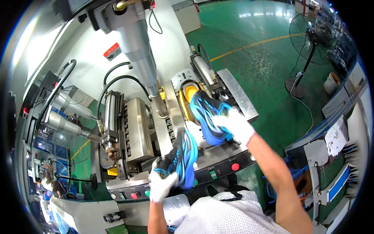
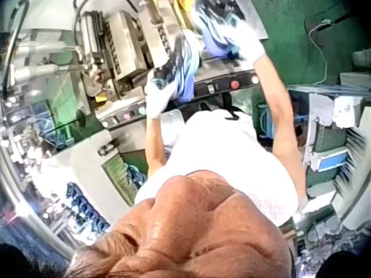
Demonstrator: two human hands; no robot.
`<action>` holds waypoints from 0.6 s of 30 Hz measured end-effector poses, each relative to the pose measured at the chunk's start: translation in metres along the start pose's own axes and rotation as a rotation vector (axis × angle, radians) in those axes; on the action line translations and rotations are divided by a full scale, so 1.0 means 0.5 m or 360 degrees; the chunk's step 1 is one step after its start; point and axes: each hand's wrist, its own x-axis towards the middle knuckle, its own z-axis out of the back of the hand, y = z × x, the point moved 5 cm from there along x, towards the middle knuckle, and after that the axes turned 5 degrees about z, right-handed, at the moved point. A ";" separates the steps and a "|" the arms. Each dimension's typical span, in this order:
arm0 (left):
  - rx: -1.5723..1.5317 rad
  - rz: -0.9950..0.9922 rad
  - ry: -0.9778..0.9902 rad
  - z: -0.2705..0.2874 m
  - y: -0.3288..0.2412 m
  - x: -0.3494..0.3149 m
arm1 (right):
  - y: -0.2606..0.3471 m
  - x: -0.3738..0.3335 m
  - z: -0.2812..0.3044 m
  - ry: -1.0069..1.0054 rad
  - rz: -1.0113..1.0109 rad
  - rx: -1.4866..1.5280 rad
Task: The person picks up blue sneakers, inserts them into the pressing slots of a shoe manufacturing machine, and places them onto a conveyor belt.
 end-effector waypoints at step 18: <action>0.0104 0.1491 -0.1318 -0.006 0.810 -0.612 | -0.278 0.446 -0.078 0.0056 -0.0111 -0.2211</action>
